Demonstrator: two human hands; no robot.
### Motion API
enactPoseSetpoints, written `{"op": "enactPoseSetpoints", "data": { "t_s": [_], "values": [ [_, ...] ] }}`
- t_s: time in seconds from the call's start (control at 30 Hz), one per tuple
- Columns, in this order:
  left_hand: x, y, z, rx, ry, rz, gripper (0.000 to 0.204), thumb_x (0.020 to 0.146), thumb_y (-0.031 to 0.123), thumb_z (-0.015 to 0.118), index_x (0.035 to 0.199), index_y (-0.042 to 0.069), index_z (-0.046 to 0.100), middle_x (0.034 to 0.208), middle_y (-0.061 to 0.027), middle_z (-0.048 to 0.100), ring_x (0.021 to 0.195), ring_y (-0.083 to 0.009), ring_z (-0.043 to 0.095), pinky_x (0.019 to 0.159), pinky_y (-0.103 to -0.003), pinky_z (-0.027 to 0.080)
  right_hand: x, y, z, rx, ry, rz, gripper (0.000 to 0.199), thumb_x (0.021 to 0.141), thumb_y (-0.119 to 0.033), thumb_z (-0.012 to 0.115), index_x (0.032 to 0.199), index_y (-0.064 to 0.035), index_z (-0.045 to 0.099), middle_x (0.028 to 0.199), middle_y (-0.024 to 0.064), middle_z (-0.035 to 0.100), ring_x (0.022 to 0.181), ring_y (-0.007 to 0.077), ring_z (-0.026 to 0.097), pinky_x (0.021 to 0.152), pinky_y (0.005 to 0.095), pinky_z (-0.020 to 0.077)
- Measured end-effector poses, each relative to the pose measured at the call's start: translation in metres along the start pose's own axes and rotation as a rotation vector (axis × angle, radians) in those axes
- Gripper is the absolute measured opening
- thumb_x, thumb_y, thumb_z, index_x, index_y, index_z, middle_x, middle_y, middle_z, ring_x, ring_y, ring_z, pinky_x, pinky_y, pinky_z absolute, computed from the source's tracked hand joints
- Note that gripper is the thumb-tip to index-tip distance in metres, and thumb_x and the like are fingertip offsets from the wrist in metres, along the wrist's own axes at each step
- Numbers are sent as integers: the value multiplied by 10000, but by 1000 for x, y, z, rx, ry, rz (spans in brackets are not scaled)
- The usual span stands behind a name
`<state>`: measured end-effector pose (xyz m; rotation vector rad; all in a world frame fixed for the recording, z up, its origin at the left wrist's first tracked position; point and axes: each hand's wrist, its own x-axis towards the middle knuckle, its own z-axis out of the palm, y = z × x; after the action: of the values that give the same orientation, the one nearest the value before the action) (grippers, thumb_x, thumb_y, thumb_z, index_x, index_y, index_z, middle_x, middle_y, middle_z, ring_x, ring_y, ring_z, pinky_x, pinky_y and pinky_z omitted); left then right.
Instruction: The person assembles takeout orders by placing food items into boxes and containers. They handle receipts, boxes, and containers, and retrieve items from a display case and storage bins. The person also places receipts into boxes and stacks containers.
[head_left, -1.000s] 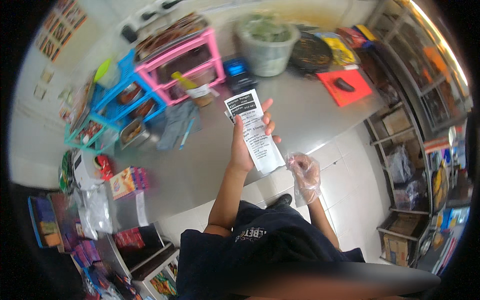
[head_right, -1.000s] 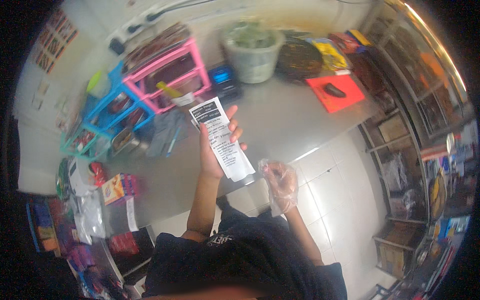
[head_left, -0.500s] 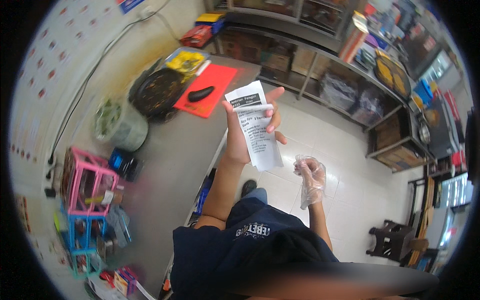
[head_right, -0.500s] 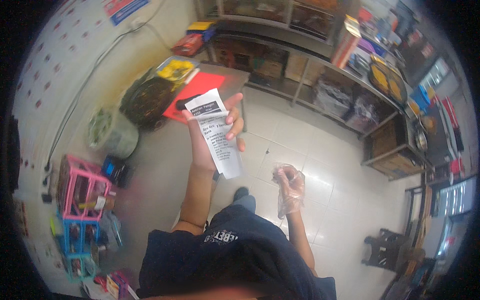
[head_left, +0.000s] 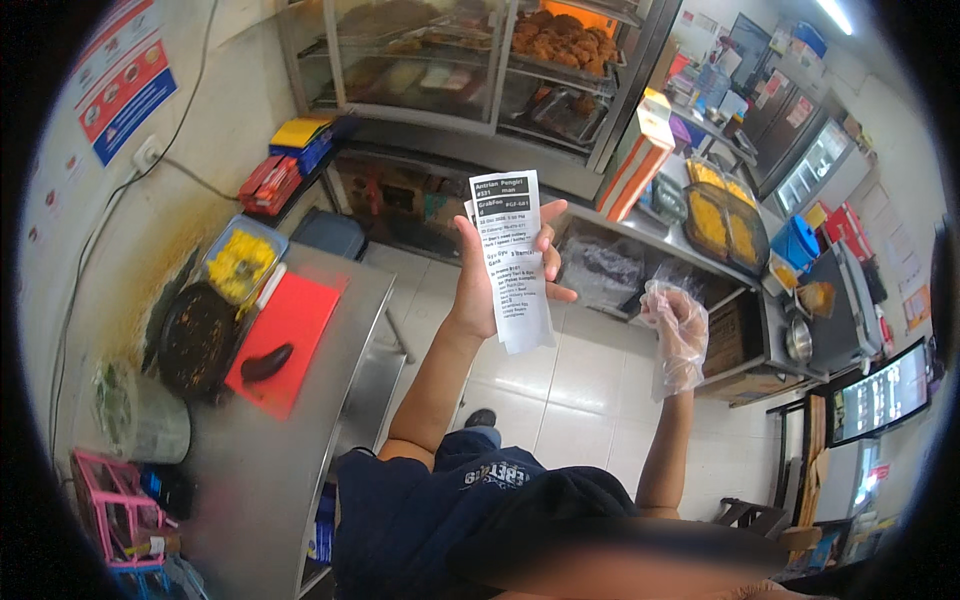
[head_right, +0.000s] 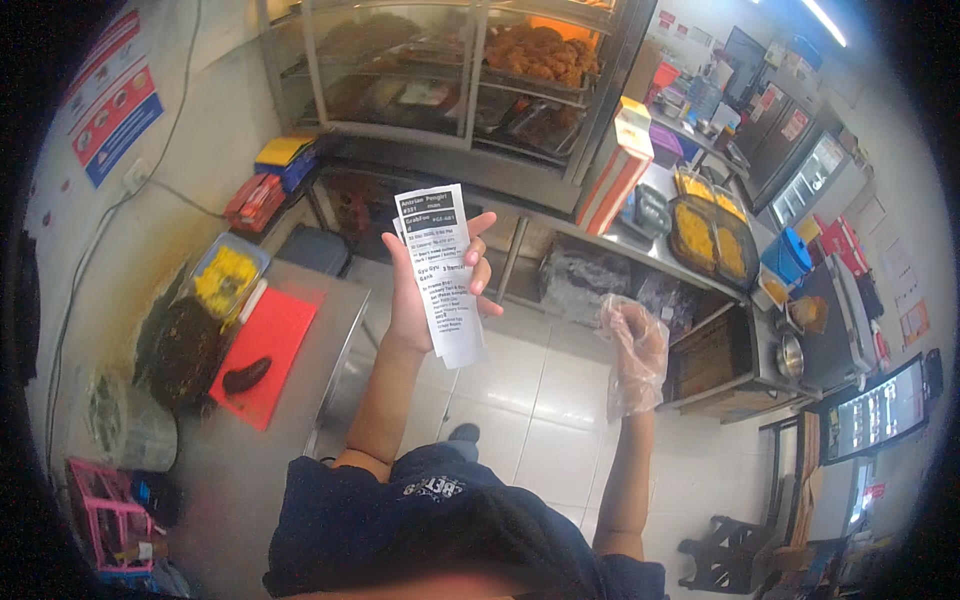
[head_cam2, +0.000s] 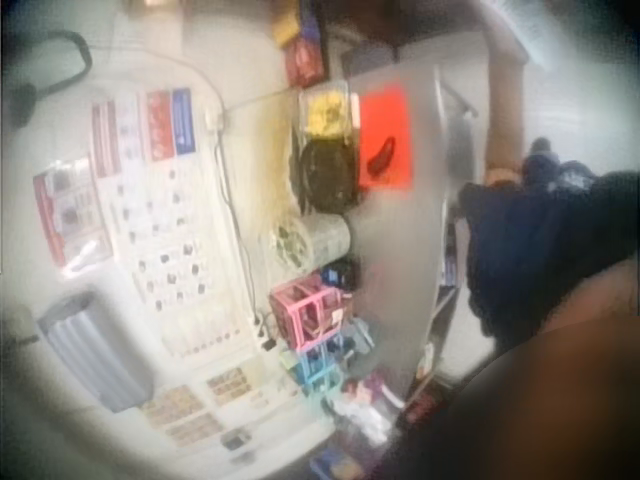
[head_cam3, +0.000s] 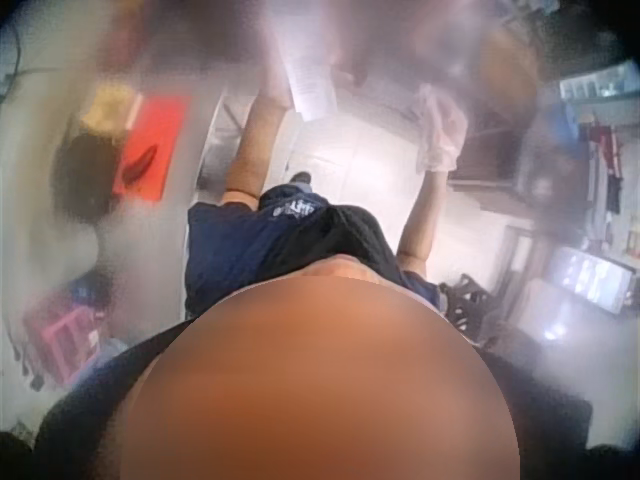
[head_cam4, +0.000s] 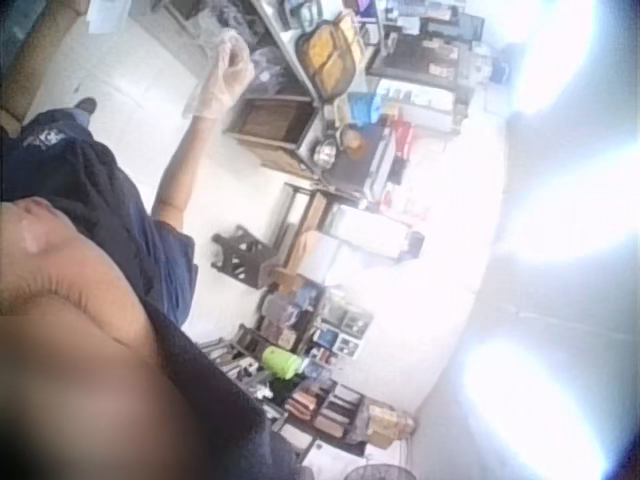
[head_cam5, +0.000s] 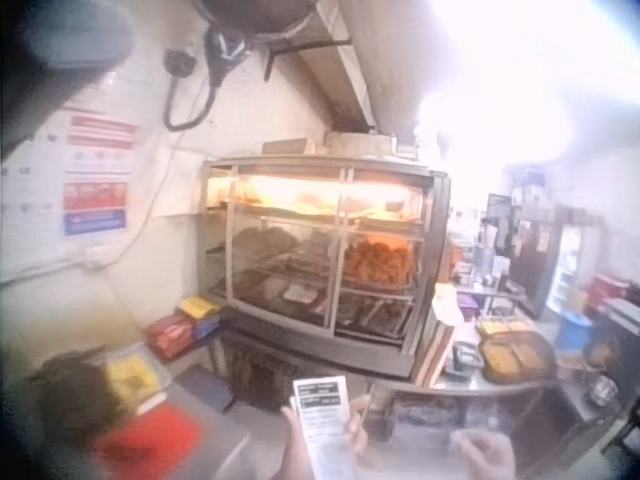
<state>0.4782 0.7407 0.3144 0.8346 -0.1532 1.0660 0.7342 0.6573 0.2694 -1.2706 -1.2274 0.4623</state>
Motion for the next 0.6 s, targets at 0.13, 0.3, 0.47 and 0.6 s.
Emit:
{"op": "enactPoseSetpoints", "data": {
  "t_s": [0.13,0.3,0.47,0.6],
  "values": [
    [89,-29,-18,-16,-23,-57,1086,790,837,241,1412,-52,289,883,-16,438,797,-140,520,753,-472,597,34,49,-27,-38,-123,34,126,895,-117,638,939,-1,651,887,42,649,815,117,590,759,270,475],
    [190,-64,-52,-5,-53,-86,1063,807,822,251,1418,-47,288,886,-21,441,862,-147,513,812,-505,568,63,136,-84,-205,-168,403,194,882,-135,660,1011,10,654,955,63,679,862,154,637,795,298,499],
    [278,-103,-85,98,-5,-25,1058,822,813,222,1408,-64,297,882,-20,449,862,-145,508,779,-469,584,152,229,-144,-178,-110,378,189,872,-139,671,995,5,666,883,59,675,786,134,624,731,284,501],
    [344,-127,-94,133,51,56,1038,840,795,216,1395,-77,311,879,-19,454,851,-138,506,722,-389,601,265,257,-170,-125,-80,444,136,884,-114,638,928,13,654,792,30,639,744,95,581,665,237,464]
  ]
}}
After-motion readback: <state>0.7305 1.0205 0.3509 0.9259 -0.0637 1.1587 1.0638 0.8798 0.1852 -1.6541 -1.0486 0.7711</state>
